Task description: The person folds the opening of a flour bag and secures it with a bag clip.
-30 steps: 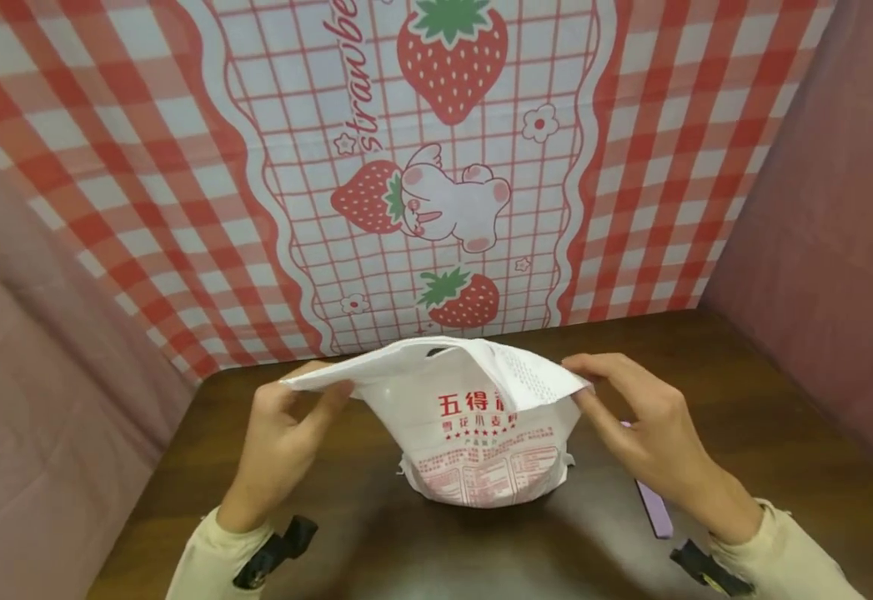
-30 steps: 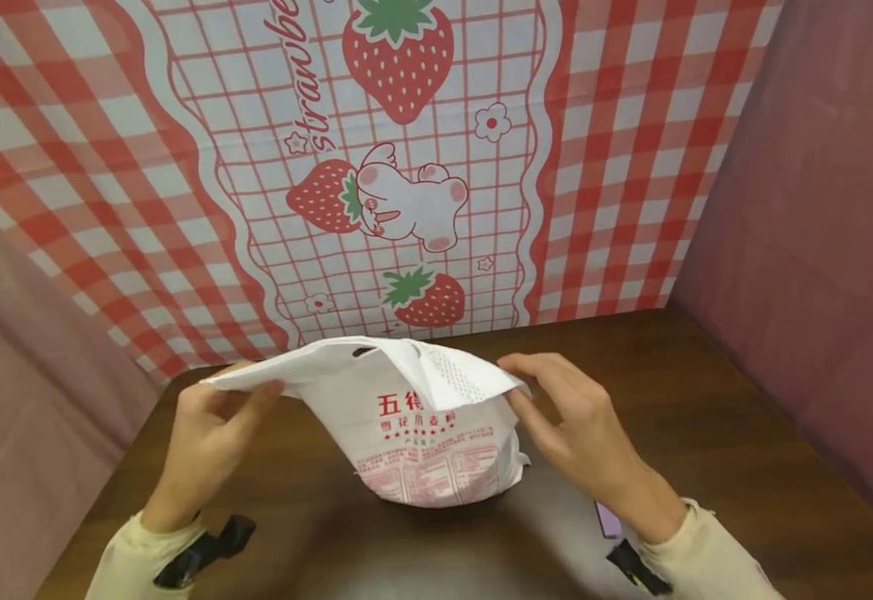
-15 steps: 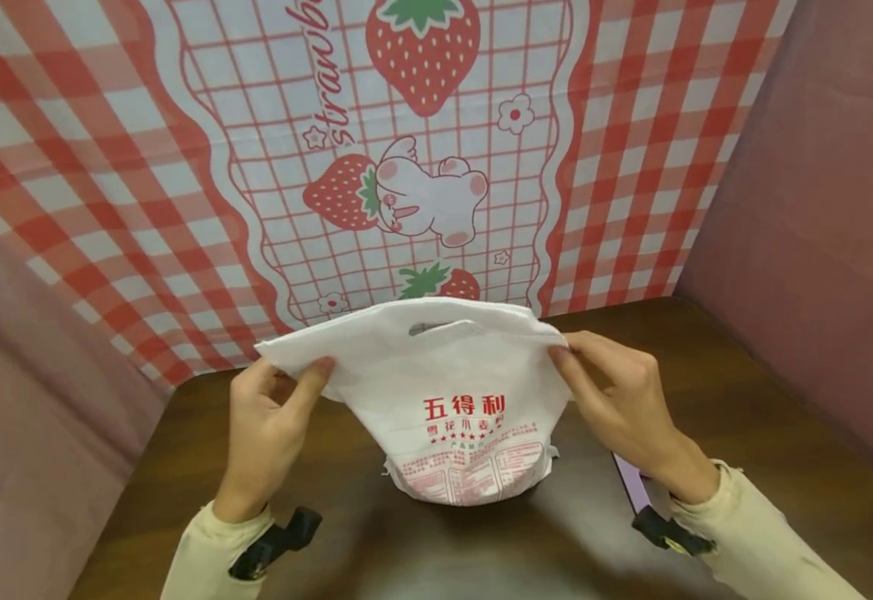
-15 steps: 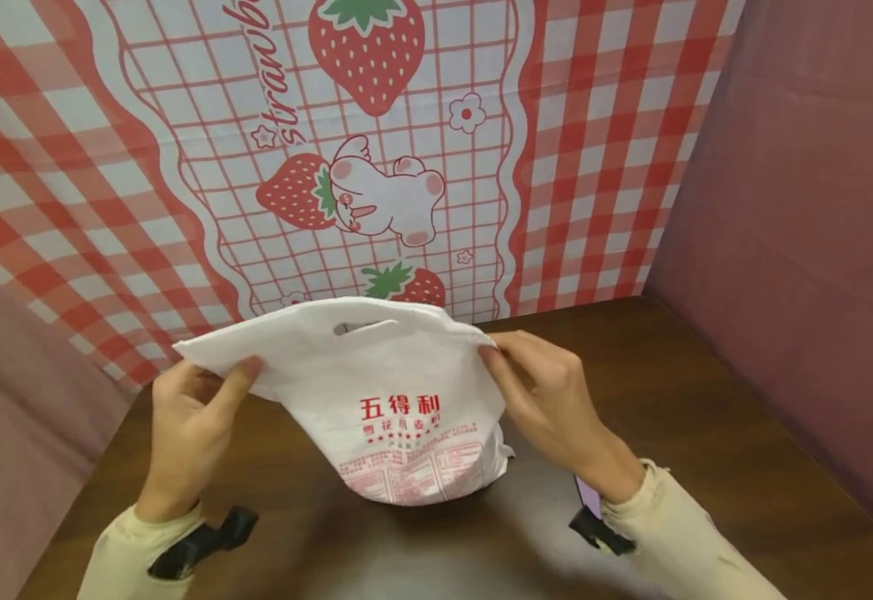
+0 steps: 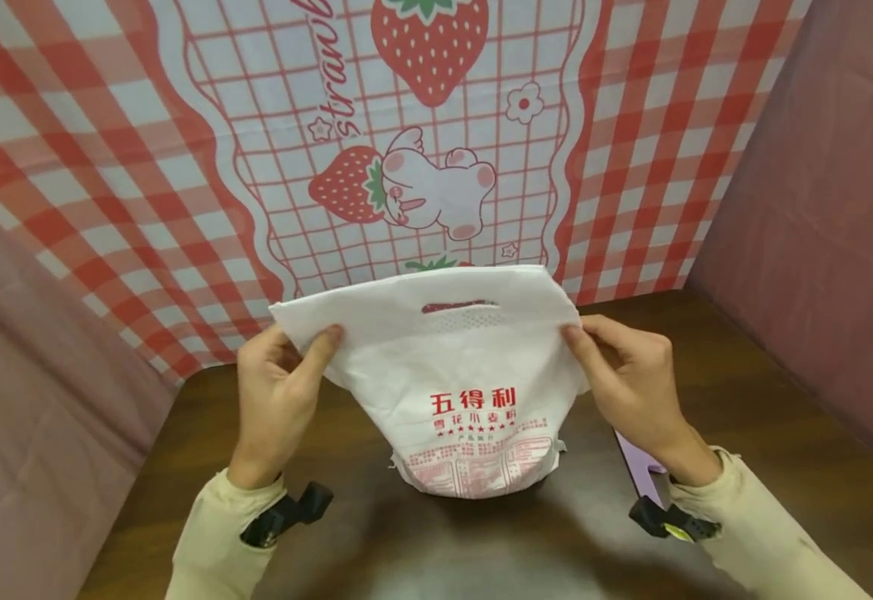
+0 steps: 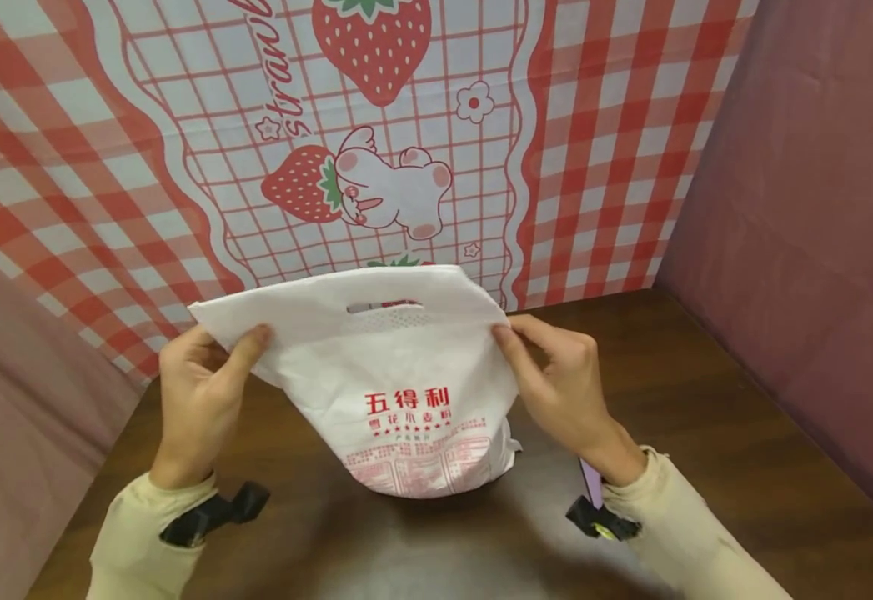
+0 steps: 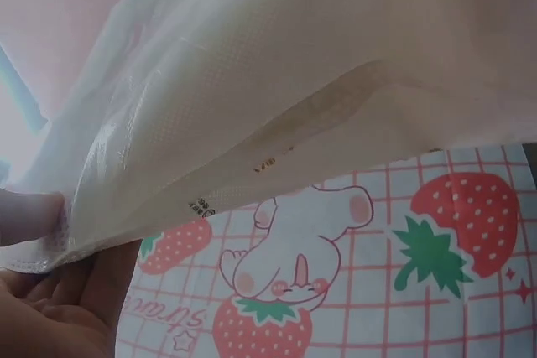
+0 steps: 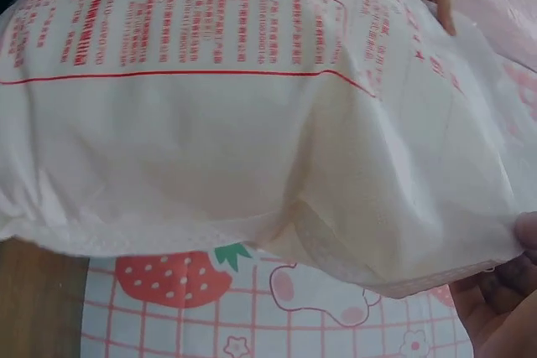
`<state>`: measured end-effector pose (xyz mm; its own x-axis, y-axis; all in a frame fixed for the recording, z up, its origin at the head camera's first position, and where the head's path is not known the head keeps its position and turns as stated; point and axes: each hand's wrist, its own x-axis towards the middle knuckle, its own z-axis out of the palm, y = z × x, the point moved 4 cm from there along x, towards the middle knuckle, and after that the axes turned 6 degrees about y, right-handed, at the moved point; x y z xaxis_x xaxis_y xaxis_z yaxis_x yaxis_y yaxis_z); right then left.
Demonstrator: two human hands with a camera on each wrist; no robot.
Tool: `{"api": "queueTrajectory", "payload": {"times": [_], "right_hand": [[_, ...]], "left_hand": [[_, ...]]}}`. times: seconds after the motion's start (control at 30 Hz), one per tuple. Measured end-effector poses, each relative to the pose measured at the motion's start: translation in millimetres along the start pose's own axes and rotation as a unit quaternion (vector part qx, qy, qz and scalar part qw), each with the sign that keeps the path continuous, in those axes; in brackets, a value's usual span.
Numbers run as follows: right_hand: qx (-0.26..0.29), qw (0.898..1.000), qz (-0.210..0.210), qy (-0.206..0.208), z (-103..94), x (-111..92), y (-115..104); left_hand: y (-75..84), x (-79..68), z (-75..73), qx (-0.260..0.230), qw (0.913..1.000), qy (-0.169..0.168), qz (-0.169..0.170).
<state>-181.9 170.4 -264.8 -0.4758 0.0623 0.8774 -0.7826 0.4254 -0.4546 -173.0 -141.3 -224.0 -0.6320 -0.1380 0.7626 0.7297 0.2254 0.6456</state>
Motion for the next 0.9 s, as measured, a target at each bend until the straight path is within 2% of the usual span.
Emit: {"api": "queueTrajectory", "payload": {"times": [0.13,0.23,0.3,0.47,0.6,0.73,0.83,0.9], "right_hand": [[0.014,0.999,0.052,-0.012,2.8,3,5],[0.024,0.995,0.093,-0.019,4.6,5,1],[0.028,0.994,0.105,-0.02,5.3,6,-5],[0.027,0.994,0.105,-0.021,6.7,8,-17],[0.03,0.995,0.096,-0.016,7.7,4,-6],[0.022,0.995,0.092,-0.014,8.1,5,-9],[0.021,0.995,0.093,-0.018,9.2,7,-16],[0.025,0.995,0.091,-0.021,10.6,6,-11]], "left_hand": [[-18.3,5.7,0.9,-0.017,0.9993,0.007,-0.032],[-23.6,7.3,2.6,-0.031,0.9982,0.007,-0.051],[-21.3,6.7,3.3,-0.039,0.9974,0.003,-0.062],[-1.7,2.9,3.3,-0.036,0.997,-0.001,-0.069],[9.2,3.2,3.7,-0.079,0.9954,0.001,-0.054],[12.7,3.4,3.4,-0.118,0.9925,0.012,-0.029],[20.2,2.1,2.8,-0.073,0.9969,0.029,0.009],[29.2,0.9,2.9,-0.006,0.9976,0.045,0.052]]}}
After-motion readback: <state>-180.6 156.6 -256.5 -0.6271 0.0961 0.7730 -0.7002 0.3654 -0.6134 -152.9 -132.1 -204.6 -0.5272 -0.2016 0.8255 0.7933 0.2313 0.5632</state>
